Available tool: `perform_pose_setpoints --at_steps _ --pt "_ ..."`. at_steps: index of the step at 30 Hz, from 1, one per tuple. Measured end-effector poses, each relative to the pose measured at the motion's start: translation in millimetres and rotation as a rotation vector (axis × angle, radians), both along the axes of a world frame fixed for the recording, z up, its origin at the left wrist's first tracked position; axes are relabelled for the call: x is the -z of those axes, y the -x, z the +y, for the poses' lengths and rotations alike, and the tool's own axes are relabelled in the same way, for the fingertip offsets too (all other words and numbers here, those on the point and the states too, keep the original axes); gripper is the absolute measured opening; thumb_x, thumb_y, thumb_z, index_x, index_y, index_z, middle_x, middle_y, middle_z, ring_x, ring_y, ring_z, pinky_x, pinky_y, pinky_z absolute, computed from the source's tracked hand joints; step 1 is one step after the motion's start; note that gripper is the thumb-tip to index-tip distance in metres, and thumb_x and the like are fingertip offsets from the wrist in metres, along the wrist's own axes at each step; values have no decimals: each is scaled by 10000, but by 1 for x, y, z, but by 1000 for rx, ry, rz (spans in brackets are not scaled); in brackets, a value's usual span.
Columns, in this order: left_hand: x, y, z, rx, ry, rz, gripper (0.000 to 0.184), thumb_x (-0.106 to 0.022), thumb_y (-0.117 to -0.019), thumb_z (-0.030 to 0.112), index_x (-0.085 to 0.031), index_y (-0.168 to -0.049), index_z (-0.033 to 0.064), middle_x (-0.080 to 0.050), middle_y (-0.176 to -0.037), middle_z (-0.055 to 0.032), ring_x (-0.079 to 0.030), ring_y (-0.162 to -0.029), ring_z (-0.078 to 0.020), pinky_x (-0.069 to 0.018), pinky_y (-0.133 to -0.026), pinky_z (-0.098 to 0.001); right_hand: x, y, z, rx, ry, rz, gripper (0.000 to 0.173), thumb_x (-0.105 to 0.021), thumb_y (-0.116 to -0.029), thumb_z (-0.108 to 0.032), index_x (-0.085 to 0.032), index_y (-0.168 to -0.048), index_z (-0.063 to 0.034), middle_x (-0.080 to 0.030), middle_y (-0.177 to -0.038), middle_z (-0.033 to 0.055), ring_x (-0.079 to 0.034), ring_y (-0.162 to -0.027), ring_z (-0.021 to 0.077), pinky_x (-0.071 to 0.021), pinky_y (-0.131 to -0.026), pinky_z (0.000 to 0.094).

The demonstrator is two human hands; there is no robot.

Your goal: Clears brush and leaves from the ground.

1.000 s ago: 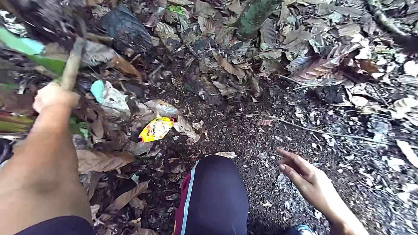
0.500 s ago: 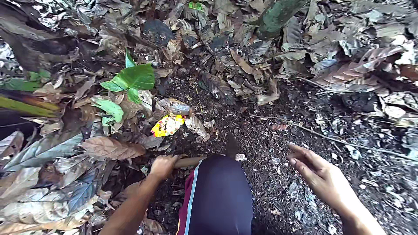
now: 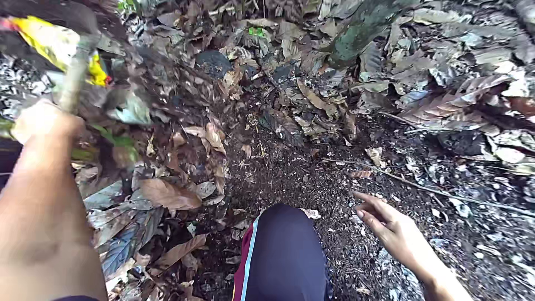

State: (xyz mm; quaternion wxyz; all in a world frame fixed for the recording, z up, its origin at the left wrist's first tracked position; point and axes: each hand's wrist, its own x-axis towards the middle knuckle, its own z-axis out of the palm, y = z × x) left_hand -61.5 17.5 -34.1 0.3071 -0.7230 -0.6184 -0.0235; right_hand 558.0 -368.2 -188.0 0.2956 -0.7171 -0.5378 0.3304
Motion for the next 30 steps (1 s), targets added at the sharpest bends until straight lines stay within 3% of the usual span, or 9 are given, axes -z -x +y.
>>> perform_pose_setpoints --at_steps 2,6,9,12,14,17,20,24,30 --pt "-7 -74 -14 -336 292 -336 488 -726 -892 200 -549 -1239 -94 -599 -1095 -436 -591 -1005 -650 -421 -746 -849 -6 1 0 16 -3 22 460 -524 -999 -274 -598 -1417 -96 -734 -1093 67 -707 -915 120 -588 -840 324" --pt "83 -199 -81 -265 786 -298 565 -667 -943 274 -509 -1433 42 -636 -1252 -320 -626 -1133 -539 -487 -880 -746 -18 -6 5 65 -5 23 446 -549 -1001 -249 -601 -1424 -121 -735 -1095 55 -713 -909 126 -598 -846 340" --pt "163 -264 -168 -15 1124 -109 429 -584 -983 235 -553 -1394 117 -697 -1190 -236 -684 -1069 -469 -537 -858 -676 -24 -13 5 95 3 12 436 -558 -1010 -220 -594 -1434 -125 -735 -1113 65 -717 -937 146 -594 -876 356" --pt "232 -272 -243 249 1342 -241 305 -534 -1035 93 -649 -1310 25 -692 -1166 -307 -655 -1100 -531 -503 -910 -697 -20 -15 6 103 20 3 446 -550 -1016 -220 -579 -1449 -117 -734 -1110 82 -715 -946 171 -584 -890 384" --pt "267 -260 -255 269 1386 -276 305 -484 -1056 103 -681 -1241 -37 -677 -1207 -304 -620 -1187 -500 -464 -1011 -647 -17 -14 7 110 67 17 447 -551 -1021 -200 -570 -1458 -105 -729 -1130 99 -711 -965 183 -571 -918 394" --pt "291 -220 -204 296 1150 3 273 -629 -954 151 -691 -1219 125 -736 -1062 -211 -698 -1014 -454 -550 -840 -658 -9 -14 6 99 129 21 437 -550 -1029 -197 -569 -1459 -119 -719 -1158 93 -705 -990 175 -564 -945 386" --pt "245 -171 -106 -68 944 32 480 -654 -949 208 -562 -1409 104 -697 -1153 -274 -675 -1040 -506 -536 -826 -691 -3 -15 3 101 187 23 446 -546 -1034 -209 -558 -1474 -142 -721 -1140 84 -703 -969 178 -567 -929 406" --pt "173 -137 -9 -412 619 -481 525 -642 -948 193 -511 -1421 4 -609 -1284 -363 -596 -1193 -561 -468 -926 -756 -11 -15 -1 121 204 -6 436 -542 -1026 -190 -572 -1457 -134 -728 -1119 82 -707 -949 172 -570 -907 402" --pt "129 -184 33 -357 455 -889 538 -640 -940 201 -493 -1408 -21 -602 -1275 -362 -595 -1191 -539 -455 -947 -743 -32 -7 27 145 163 20 435 -536 -1038 -195 -559 -1467 -127 -719 -1127 81 -696 -944 155 -565 -900 373"
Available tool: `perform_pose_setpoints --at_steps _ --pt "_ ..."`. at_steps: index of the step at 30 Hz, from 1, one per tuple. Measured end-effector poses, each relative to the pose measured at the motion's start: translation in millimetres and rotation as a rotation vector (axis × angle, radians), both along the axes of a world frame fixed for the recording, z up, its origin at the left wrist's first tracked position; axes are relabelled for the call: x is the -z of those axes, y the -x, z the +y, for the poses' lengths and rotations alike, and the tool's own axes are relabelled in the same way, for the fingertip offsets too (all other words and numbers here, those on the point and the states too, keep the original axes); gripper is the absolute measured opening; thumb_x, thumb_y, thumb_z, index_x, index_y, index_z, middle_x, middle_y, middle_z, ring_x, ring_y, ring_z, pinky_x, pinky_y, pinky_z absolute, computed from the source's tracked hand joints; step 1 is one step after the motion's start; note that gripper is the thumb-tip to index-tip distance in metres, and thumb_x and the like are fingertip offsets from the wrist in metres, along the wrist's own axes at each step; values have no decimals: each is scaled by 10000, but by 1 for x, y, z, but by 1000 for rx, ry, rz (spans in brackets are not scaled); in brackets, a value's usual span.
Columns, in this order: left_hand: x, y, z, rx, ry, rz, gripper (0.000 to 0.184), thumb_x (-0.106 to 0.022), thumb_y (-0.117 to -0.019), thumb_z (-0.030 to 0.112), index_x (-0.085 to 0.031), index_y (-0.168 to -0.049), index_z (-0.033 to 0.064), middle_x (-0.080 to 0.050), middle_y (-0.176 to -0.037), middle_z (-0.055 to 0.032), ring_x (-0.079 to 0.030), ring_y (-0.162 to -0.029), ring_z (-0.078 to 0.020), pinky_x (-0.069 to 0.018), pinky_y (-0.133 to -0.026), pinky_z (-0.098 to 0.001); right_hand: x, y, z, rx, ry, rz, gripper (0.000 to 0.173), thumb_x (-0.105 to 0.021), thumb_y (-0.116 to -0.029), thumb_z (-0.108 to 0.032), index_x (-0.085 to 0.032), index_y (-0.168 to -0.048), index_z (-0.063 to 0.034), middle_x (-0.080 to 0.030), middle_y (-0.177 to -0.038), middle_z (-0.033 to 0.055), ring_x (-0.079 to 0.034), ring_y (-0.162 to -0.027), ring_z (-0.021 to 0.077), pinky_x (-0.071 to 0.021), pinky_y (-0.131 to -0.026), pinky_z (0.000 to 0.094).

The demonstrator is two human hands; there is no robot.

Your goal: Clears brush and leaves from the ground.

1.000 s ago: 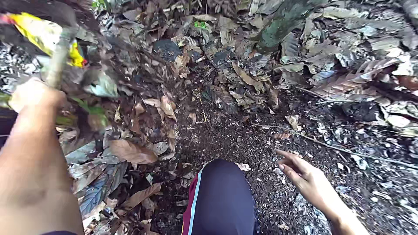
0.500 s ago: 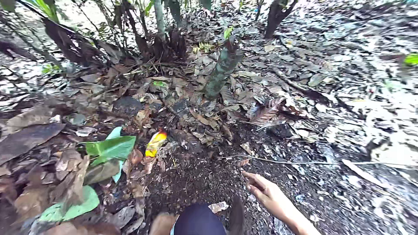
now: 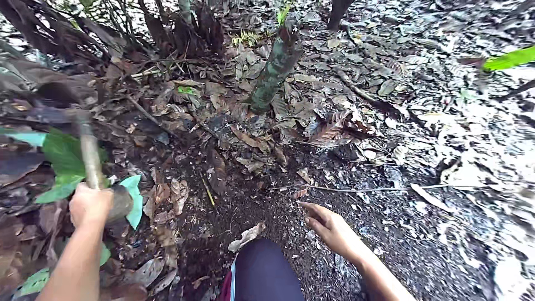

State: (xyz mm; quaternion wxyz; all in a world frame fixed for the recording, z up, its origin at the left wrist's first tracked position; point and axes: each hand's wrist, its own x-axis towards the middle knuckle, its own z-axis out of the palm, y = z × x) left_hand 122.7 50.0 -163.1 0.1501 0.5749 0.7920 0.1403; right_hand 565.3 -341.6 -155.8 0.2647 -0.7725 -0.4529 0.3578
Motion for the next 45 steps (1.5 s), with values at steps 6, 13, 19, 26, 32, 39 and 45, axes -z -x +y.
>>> perform_pose_setpoints --at_steps 6,13,19,26,32,39,45 --pt "31 -146 -122 679 381 333 444 -607 -978 257 -553 -1380 78 -688 -1155 -285 -679 -1040 -515 -519 -832 -726 14 11 14 -43 -47 98 433 -527 -1046 -224 -558 -1467 -126 -717 -1150 77 -695 -958 135 -564 -908 342" --pt "146 -274 -181 1417 446 398 392 -622 -933 43 -608 -1322 97 -697 -1182 -219 -657 -1125 -440 -486 -965 -645 23 11 20 -143 -41 85 429 -535 -1043 -221 -567 -1463 -140 -723 -1131 54 -694 -959 130 -567 -912 344" --pt "130 -149 -58 606 423 531 519 -679 -940 300 -575 -1391 65 -662 -1250 -284 -648 -1130 -503 -506 -897 -718 35 -17 -7 -35 -22 99 422 -532 -1042 -229 -573 -1453 -146 -727 -1126 43 -697 -941 103 -573 -881 313" --pt "14 50 27 -97 106 206 599 -614 -974 320 -492 -1390 -93 -560 -1353 -368 -556 -1273 -508 -443 -1014 -696 57 -18 -24 -33 9 164 419 -544 -1037 -211 -573 -1446 -125 -732 -1100 45 -701 -918 112 -577 -868 321" --pt "-3 25 -88 151 139 241 522 -648 -952 234 -529 -1381 -37 -611 -1218 -383 -602 -1130 -575 -445 -909 -779 56 -3 -2 -139 18 194 427 -531 -1045 -212 -561 -1460 -115 -724 -1129 67 -697 -955 125 -566 -899 331" --pt "119 -64 -271 988 385 436 230 -588 -1025 170 -703 -1217 118 -747 -988 -219 -729 -891 -458 -571 -744 -639 44 0 22 -188 -60 176 424 -521 -1048 -215 -563 -1458 -116 -716 -1168 77 -695 -983 131 -561 -915 329" --pt "110 31 -214 641 564 723 461 -719 -897 263 -627 -1322 110 -715 -1115 -259 -693 -1020 -490 -545 -808 -698 43 -3 23 -227 -34 200 434 -515 -1051 -198 -546 -1475 -108 -699 -1193 112 -687 -1012 177 -546 -950 367"
